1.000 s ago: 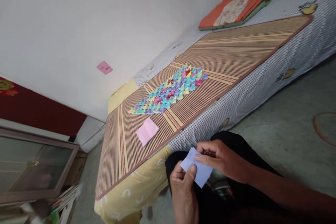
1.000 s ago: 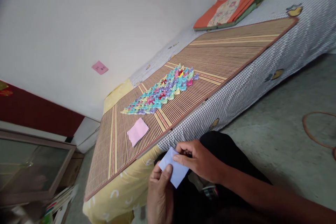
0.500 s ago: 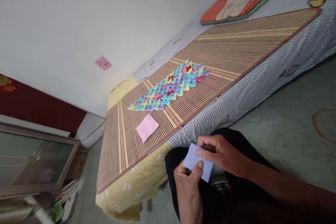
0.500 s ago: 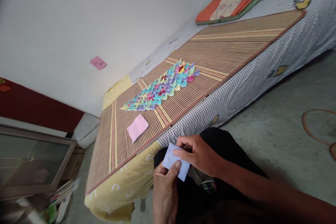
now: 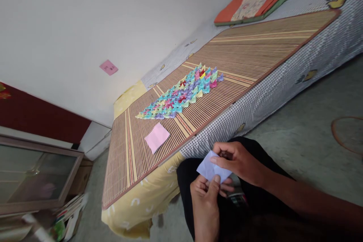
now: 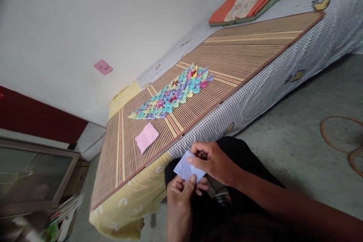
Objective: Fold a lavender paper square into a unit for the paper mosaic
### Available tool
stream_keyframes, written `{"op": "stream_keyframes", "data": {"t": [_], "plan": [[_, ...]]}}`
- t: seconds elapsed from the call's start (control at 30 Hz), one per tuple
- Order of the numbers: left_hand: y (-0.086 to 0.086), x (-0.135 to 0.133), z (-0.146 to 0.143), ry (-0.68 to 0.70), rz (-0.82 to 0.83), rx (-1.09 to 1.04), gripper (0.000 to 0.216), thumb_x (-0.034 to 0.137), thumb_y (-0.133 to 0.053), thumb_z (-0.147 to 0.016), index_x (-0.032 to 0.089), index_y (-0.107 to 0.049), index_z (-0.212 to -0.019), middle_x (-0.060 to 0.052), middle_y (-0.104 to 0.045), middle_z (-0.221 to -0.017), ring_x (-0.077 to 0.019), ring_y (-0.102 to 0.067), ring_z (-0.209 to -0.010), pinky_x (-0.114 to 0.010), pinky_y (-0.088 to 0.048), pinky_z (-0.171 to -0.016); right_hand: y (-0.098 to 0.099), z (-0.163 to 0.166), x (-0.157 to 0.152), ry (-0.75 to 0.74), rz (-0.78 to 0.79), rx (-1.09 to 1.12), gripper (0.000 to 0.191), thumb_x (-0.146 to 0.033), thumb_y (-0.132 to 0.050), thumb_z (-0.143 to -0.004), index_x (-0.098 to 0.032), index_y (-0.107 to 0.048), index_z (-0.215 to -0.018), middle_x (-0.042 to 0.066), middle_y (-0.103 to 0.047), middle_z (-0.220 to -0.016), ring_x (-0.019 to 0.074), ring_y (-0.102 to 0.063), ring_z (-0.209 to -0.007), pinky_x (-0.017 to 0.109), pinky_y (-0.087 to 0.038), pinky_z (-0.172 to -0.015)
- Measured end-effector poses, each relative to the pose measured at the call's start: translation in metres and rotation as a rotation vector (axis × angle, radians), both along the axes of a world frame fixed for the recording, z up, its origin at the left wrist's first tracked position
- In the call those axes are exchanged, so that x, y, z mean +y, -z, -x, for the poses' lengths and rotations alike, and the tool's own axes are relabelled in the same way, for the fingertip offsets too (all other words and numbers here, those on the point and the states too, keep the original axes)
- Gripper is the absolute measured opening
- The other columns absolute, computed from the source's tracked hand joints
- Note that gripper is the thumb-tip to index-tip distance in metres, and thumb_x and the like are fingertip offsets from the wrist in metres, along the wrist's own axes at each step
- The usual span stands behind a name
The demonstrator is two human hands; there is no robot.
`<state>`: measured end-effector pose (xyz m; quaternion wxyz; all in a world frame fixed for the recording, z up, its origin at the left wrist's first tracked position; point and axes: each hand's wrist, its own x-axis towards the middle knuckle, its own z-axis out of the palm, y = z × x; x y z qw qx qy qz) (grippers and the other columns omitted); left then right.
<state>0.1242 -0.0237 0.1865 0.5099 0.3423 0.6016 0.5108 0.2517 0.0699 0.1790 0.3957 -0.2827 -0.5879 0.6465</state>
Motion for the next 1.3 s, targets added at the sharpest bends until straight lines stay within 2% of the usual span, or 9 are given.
{"op": "stream_keyframes", "data": {"t": [0.23,0.33,0.47,0.6,0.7,0.9,1.03,1.17,1.3], "plan": [[0.005,-0.006,0.003,0.114,0.007,0.038,0.034,0.043,-0.067,-0.091,0.011,-0.079,-0.095,-0.015,-0.080,-0.087,-0.0182,-0.071,-0.066,-0.024,-0.045,-0.059,0.006,-0.002,0.004,0.042,0.046,0.024,0.028,-0.040,-0.065,-0.088,-0.018,-0.057,-0.071,-0.005,-0.048,-0.059,0.0099,-0.043,-0.054,0.023,-0.033,-0.049],[0.008,-0.007,0.011,0.152,0.038,-0.008,0.034,0.043,-0.073,-0.087,0.010,-0.078,-0.093,-0.015,-0.079,-0.085,-0.0196,-0.072,-0.073,-0.024,-0.048,-0.061,0.009,-0.004,0.008,0.085,0.058,0.026,0.030,-0.040,-0.068,-0.086,-0.019,-0.055,-0.070,-0.006,-0.044,-0.058,0.0091,-0.039,-0.053,0.022,-0.030,-0.049],[0.000,0.001,0.015,0.068,0.054,-0.213,0.044,0.039,-0.087,-0.069,0.012,-0.078,-0.103,-0.013,-0.076,-0.103,-0.0202,-0.068,-0.085,-0.023,-0.056,-0.059,0.011,-0.002,0.011,0.014,0.053,0.036,0.030,-0.040,-0.072,-0.083,-0.018,-0.056,-0.070,-0.006,-0.046,-0.059,0.0089,-0.041,-0.053,0.021,-0.032,-0.049],[-0.006,0.010,0.008,0.020,0.097,-0.308,0.046,0.039,-0.089,-0.066,0.007,-0.080,-0.098,-0.014,-0.076,-0.087,-0.0197,-0.070,-0.074,-0.020,-0.054,-0.049,0.007,0.002,0.006,-0.080,0.031,-0.028,0.028,-0.041,-0.066,-0.087,-0.019,-0.056,-0.073,-0.005,-0.049,-0.057,0.0097,-0.044,-0.047,0.021,-0.034,-0.042],[0.001,0.011,0.006,0.023,0.109,-0.325,0.046,0.040,-0.087,-0.070,0.007,-0.080,-0.100,-0.016,-0.077,-0.092,-0.0222,-0.073,-0.076,-0.018,-0.053,-0.047,0.005,0.002,0.005,-0.092,-0.055,-0.108,0.028,-0.040,-0.062,-0.088,-0.020,-0.054,-0.071,-0.005,-0.046,-0.056,0.0103,-0.045,-0.046,0.021,-0.033,-0.040],[0.008,0.008,0.008,-0.026,0.155,-0.439,0.039,0.028,-0.092,-0.064,0.007,-0.080,-0.095,-0.013,-0.078,-0.087,-0.0218,-0.074,-0.078,-0.026,-0.063,-0.061,0.015,0.000,0.009,-0.100,-0.199,-0.209,0.021,-0.032,-0.063,-0.087,-0.018,-0.058,-0.073,-0.005,-0.045,-0.060,0.0095,-0.044,-0.052,0.022,-0.033,-0.046],[0.008,0.012,0.003,-0.142,0.141,-0.519,0.036,0.023,-0.094,-0.061,0.006,-0.081,-0.091,-0.013,-0.079,-0.085,-0.0217,-0.076,-0.073,-0.028,-0.064,-0.070,0.014,0.000,0.014,-0.124,-0.121,-0.170,0.023,-0.038,-0.064,-0.088,-0.018,-0.060,-0.076,-0.006,-0.045,-0.058,0.0096,-0.044,-0.049,0.022,-0.033,-0.045],[0.014,0.013,0.002,-0.251,0.094,-0.519,0.033,0.021,-0.092,-0.063,0.006,-0.081,-0.090,-0.014,-0.080,-0.089,-0.0235,-0.077,-0.079,-0.030,-0.064,-0.075,0.012,-0.007,0.017,-0.199,-0.080,-0.148,0.025,-0.040,-0.073,-0.082,-0.017,-0.061,-0.080,-0.005,-0.055,-0.058,0.0112,-0.049,-0.054,0.023,-0.037,-0.051],[0.016,0.012,0.003,-0.245,0.086,-0.480,0.038,0.028,-0.092,-0.065,0.005,-0.080,-0.093,-0.017,-0.080,-0.092,-0.0278,-0.078,-0.080,-0.035,-0.064,-0.077,0.018,-0.014,0.019,-0.166,-0.107,-0.180,0.023,-0.035,-0.068,-0.085,-0.018,-0.059,-0.072,-0.002,-0.061,-0.059,0.0126,-0.052,-0.056,0.025,-0.038,-0.055]]}}
